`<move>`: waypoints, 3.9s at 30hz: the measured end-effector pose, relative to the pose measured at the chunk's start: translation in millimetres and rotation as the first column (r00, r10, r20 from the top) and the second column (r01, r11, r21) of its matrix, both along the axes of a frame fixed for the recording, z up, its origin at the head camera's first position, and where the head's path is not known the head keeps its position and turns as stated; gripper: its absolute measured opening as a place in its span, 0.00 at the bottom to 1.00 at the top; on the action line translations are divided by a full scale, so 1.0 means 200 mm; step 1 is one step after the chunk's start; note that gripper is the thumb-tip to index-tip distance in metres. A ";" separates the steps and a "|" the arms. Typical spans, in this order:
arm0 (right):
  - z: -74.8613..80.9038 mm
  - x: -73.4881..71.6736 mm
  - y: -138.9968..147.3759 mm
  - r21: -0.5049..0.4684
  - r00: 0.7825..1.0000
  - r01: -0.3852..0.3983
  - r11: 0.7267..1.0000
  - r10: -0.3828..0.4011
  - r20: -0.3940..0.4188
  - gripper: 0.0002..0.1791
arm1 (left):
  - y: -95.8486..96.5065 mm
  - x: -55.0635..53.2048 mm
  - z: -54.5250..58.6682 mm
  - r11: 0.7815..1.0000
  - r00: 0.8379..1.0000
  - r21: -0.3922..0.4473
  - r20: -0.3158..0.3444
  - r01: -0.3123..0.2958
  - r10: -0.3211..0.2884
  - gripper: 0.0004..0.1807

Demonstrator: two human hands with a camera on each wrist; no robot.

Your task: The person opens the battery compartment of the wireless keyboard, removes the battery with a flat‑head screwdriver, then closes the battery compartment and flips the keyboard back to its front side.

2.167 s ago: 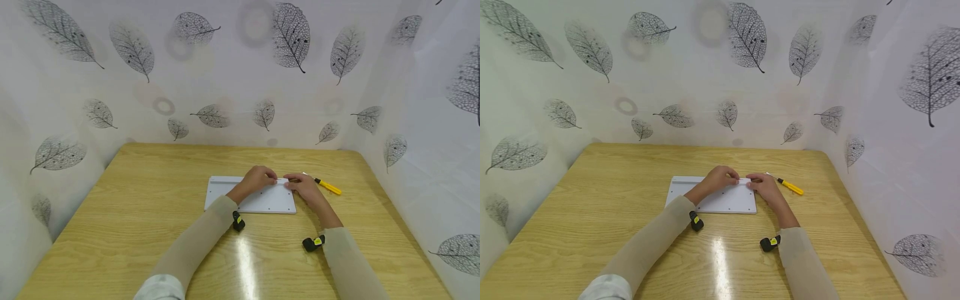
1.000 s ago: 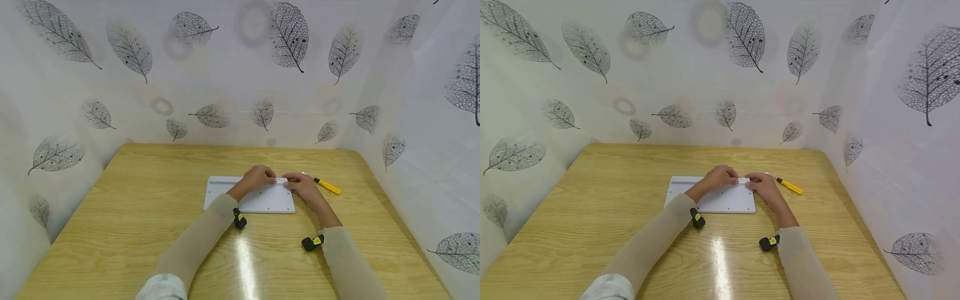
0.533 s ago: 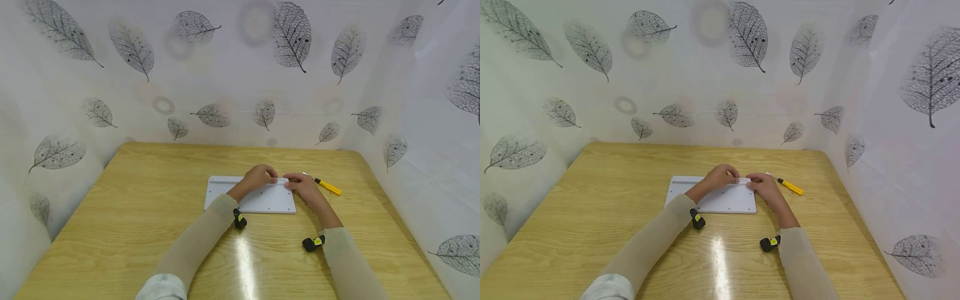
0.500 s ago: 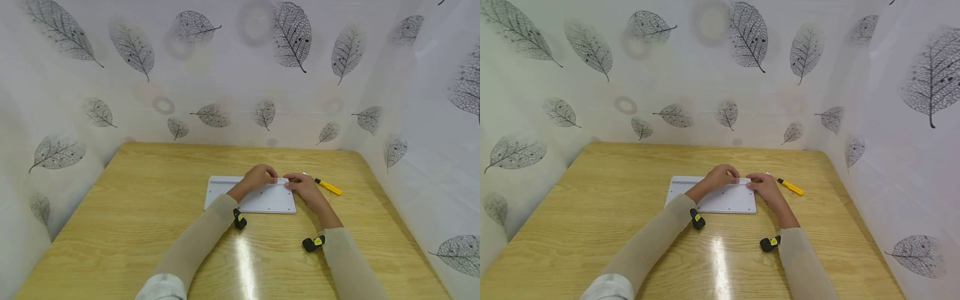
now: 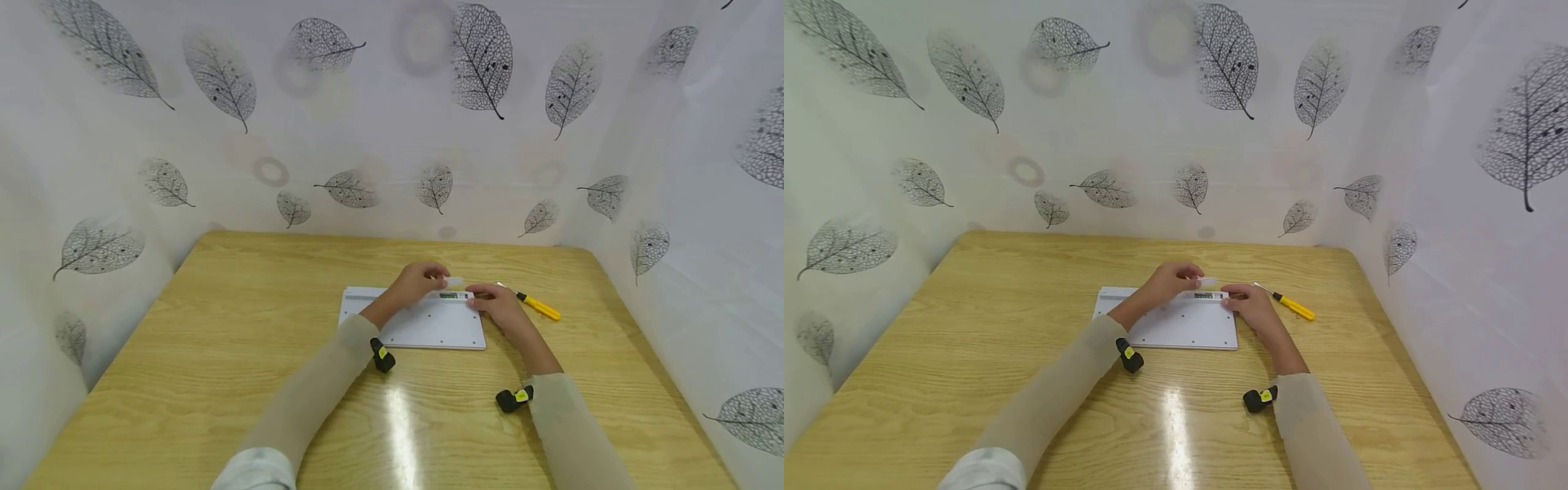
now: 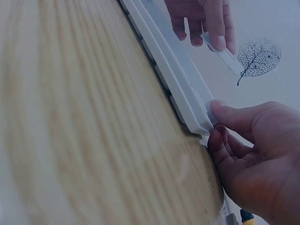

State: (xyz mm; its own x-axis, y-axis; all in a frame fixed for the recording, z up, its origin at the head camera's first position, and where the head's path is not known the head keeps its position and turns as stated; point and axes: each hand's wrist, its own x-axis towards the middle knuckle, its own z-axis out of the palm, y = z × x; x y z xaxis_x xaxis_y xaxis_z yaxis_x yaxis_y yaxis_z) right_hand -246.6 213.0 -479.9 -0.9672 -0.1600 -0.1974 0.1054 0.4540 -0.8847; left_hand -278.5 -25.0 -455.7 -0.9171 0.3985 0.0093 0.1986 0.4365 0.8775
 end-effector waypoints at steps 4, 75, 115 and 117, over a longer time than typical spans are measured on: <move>0.00 0.00 0.01 0.003 1.000 0.007 1.000 -0.007 0.001 0.22 | -0.07 -0.01 0.03 1.000 1.000 -0.019 -0.026 0.016 -0.016 0.12; -0.03 -0.01 0.01 -0.012 1.000 0.019 1.000 -0.019 -0.003 0.20 | -0.85 -0.13 -0.05 0.924 0.977 -0.320 -0.047 -0.210 0.206 0.14; -0.03 0.00 0.01 -0.006 1.000 0.006 1.000 -0.006 -0.008 0.22 | -0.26 0.03 -0.01 0.981 0.999 -0.191 -0.033 -0.021 0.015 0.13; -0.03 -0.01 0.01 -0.013 1.000 0.003 1.000 -0.003 -0.008 0.22 | -0.23 0.03 -0.01 0.981 1.000 -0.193 -0.029 -0.014 0.009 0.13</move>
State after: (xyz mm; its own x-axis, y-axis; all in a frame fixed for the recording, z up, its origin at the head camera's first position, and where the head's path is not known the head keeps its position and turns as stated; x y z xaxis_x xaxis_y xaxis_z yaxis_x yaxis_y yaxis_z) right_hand -247.7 215.1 -485.6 -0.9692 -0.1600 -0.1873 0.0994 0.4419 -0.8915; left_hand -272.2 -70.8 -458.5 -0.9222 0.3846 -0.0413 0.2157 0.5998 0.7705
